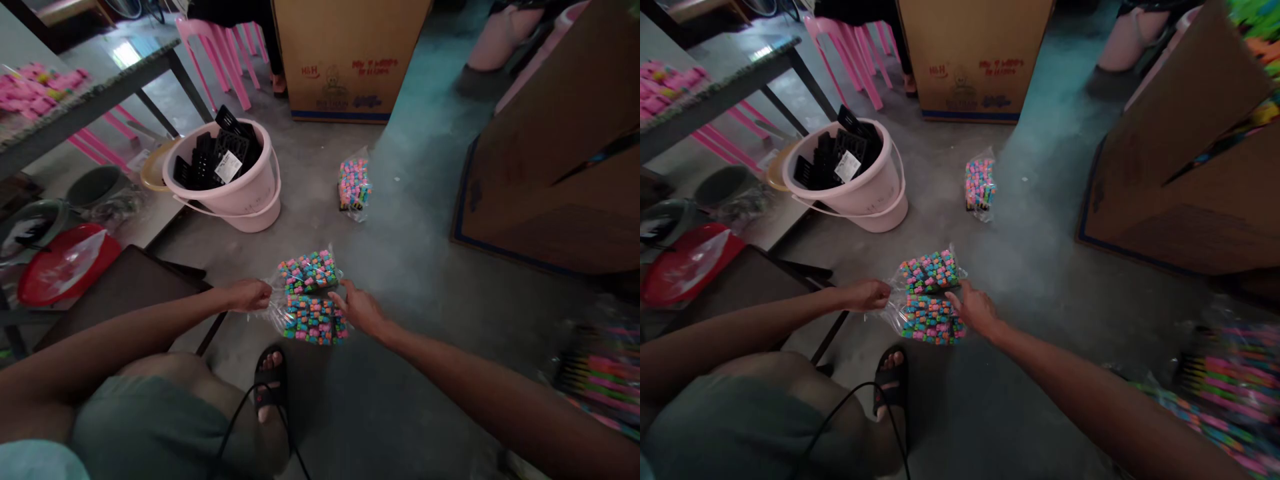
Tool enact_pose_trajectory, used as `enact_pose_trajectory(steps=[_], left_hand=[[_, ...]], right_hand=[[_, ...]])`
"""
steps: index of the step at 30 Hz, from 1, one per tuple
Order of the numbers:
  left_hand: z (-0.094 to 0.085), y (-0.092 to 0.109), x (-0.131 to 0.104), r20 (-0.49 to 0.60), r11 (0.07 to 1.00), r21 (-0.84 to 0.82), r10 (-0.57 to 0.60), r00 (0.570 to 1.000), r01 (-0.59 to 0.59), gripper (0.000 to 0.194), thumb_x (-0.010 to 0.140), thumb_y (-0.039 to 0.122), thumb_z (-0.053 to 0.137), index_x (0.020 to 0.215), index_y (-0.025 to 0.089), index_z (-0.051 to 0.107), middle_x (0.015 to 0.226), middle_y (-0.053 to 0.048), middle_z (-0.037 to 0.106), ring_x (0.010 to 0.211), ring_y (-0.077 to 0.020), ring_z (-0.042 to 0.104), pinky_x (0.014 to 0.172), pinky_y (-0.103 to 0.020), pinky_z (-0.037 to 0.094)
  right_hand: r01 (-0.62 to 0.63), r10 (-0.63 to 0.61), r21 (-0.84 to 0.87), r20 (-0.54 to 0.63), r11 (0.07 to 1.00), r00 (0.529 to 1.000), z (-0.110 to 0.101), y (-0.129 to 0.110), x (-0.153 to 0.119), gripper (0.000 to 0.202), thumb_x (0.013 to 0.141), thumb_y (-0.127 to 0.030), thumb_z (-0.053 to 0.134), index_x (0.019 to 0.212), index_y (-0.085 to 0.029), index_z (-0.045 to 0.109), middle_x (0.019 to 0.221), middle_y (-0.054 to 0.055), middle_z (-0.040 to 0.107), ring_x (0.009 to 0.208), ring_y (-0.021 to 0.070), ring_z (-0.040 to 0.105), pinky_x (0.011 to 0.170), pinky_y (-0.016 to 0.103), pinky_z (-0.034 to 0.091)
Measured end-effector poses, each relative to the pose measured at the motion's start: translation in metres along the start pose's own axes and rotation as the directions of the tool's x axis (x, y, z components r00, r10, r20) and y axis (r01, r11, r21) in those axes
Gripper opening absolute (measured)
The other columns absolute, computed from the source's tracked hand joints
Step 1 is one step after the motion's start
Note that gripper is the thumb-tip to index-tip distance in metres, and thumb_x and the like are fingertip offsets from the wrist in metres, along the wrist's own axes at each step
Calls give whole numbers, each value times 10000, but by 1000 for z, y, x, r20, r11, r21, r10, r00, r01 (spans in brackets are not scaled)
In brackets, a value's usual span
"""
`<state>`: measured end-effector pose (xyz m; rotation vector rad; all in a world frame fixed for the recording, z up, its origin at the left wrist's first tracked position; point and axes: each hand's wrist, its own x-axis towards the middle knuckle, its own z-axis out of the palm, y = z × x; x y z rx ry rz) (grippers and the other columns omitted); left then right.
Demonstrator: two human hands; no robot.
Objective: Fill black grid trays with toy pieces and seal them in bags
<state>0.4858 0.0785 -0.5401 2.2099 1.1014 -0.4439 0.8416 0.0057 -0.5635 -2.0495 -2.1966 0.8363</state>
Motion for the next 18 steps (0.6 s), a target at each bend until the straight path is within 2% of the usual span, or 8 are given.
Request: enact_pose_trajectory(steps=[3,6,9,13,15,18], left_hand=[[9,0,-3,-18,1000,-25,-5,1000,5,131,857,259,582,759,213,655,719,-19,636,633,-159,473,655,-278,319],[14,2,-5,-22,999,-53,-3,1000,2,139,877,275,582,779,214,660,743,-27,649,648,-164,485,673,-280,324],[15,4,-5,-19,999,-47,-7,1000,6,150,884,272,573,788,209,670,747,-32,655,650,-164,491,668,-282,333],[15,6,-3,2,1000,-15,0,1000,0,139,873,259,564,791,203,662,756,-28,651,657,-156,487,648,-271,323],[16,6,-2,0,999,-25,20,1000,-20,116,853,240,571,774,199,644,765,-23,646,666,-150,488,651,-264,324],[16,6,-1,-10,997,-62,38,999,-39,83,824,209,593,751,192,628,765,-13,635,679,-142,500,667,-256,339]], right_hand=[[11,-9,66,-40,998,999,6,1,5,492,1081,-538,437,1397,-188,576,971,120,770,905,296,748,774,354,516],[-49,66,156,-105,986,992,5,8,23,457,1076,-527,444,1317,-187,629,977,111,768,894,274,735,781,343,507],[-133,165,206,-151,970,975,-4,7,51,518,1054,-580,481,1328,-169,634,1049,141,767,962,286,730,819,351,508],[-185,220,216,-153,959,963,-18,-14,89,651,999,-656,562,1406,-149,608,1160,173,751,1084,305,708,887,360,505],[-156,186,188,-154,970,970,-22,-26,101,559,1027,-613,532,1316,-155,671,1137,163,757,1056,291,705,866,345,493],[-116,138,128,-172,985,975,-25,-31,108,400,1077,-439,446,1074,-188,758,1041,121,773,909,241,687,761,306,439]])
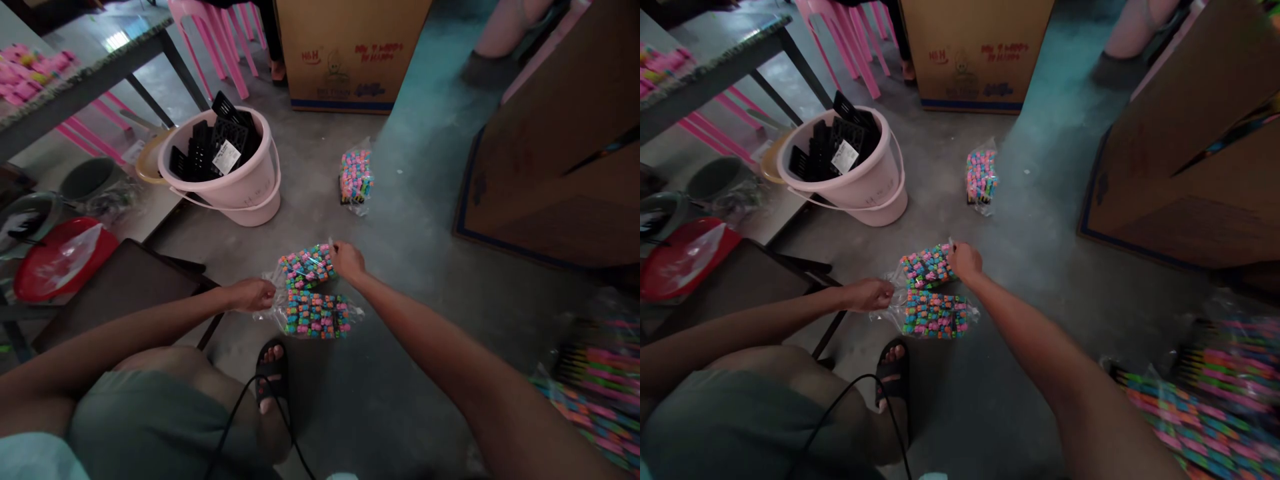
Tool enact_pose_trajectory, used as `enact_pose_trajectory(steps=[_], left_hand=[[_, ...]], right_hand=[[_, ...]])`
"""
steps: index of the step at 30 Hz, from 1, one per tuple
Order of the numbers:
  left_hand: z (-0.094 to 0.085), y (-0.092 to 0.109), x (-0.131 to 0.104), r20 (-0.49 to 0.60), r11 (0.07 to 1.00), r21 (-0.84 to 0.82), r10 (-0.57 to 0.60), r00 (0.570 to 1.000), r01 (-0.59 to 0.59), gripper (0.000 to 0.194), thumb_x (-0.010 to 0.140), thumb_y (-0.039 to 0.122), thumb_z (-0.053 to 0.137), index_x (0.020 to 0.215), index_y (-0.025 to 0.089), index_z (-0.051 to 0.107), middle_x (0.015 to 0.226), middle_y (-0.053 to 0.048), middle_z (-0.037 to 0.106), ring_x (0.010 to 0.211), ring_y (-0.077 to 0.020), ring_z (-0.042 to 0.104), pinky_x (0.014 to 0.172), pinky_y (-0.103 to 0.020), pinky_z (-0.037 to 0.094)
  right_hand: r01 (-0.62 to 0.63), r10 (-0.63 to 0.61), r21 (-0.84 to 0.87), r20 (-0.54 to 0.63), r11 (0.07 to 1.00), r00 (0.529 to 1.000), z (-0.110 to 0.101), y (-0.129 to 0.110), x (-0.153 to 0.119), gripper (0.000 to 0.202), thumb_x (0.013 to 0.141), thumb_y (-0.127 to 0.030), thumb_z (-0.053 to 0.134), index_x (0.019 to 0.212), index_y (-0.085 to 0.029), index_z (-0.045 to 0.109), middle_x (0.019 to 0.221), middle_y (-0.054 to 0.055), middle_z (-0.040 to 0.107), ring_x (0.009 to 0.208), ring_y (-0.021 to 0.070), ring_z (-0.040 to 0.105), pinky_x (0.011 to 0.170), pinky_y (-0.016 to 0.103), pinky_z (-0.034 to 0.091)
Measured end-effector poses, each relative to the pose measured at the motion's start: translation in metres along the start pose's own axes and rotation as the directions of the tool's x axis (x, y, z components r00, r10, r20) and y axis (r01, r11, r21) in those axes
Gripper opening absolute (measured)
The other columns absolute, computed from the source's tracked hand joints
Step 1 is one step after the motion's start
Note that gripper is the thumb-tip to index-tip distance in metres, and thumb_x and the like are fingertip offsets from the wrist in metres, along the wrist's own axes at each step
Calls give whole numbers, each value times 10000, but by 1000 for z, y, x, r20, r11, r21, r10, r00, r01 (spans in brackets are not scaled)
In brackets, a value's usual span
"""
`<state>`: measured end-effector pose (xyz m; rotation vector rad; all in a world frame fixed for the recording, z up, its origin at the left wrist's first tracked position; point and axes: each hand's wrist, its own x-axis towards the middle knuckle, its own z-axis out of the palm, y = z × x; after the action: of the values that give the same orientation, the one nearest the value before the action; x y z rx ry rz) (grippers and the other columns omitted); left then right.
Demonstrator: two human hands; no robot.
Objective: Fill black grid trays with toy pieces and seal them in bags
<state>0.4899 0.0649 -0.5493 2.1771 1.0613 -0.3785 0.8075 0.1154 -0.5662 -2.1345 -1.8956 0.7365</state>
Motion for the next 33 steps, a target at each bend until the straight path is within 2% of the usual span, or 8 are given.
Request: enact_pose_trajectory(steps=[4,9,14,17,22,28,30,33], left_hand=[[-4,0,0,-4,999,-43,30,1000,-30,71,803,173,592,736,188,613,753,-3,608,683,-135,499,677,-252,349],[-12,-1,3,8,993,-53,110,994,-109,60,794,169,580,741,182,604,811,-16,617,721,-144,522,702,-255,375],[-21,-2,10,3,986,-83,146,989,-146,95,821,213,562,741,181,602,863,-27,622,776,-151,557,764,-257,417],[-21,-3,14,7,989,-117,93,996,-91,104,817,225,554,757,182,627,806,-14,618,737,-145,537,736,-257,402],[-10,-9,13,2,990,-126,64,998,-63,102,818,247,570,798,180,644,857,-15,635,748,-137,545,720,-248,385],[7,-7,8,-6,984,-173,-46,999,44,120,830,286,566,817,178,617,779,6,603,721,-128,512,693,-243,345],[10,-4,8,-26,979,-199,-43,999,37,125,832,293,558,785,179,582,758,13,567,711,-123,489,684,-243,333],[10,2,8,-70,976,-217,-29,997,13,128,833,288,548,759,184,542,735,20,523,700,-119,464,674,-246,321]], right_hand=[[-1,1,-22,12,1000,1000,-5,22,-1,325,1027,-289,476,912,-179,759,917,86,759,791,194,614,667,283,331],[44,-49,81,56,996,997,-13,51,-9,280,978,-236,511,793,-166,709,803,56,703,744,161,571,638,279,279],[-78,68,207,52,975,996,-19,57,-12,256,946,-221,510,742,-177,660,679,33,637,669,154,551,625,276,295],[-139,112,264,113,955,987,-20,62,-21,245,930,-237,515,716,-184,622,650,33,616,637,155,536,606,274,297],[-179,162,296,82,938,983,-6,77,-59,228,944,-264,463,749,-203,562,728,46,631,696,178,550,655,292,351],[-20,44,260,-88,965,995,21,77,-111,265,1006,-343,349,871,-217,538,972,122,649,952,252,589,851,359,439],[-8,31,252,-89,968,996,27,73,-121,287,1027,-358,320,897,-220,535,984,123,646,952,254,590,847,360,435],[-88,100,235,-40,968,994,35,70,-126,295,1056,-380,314,947,-227,542,924,98,651,832,230,581,744,331,389]])
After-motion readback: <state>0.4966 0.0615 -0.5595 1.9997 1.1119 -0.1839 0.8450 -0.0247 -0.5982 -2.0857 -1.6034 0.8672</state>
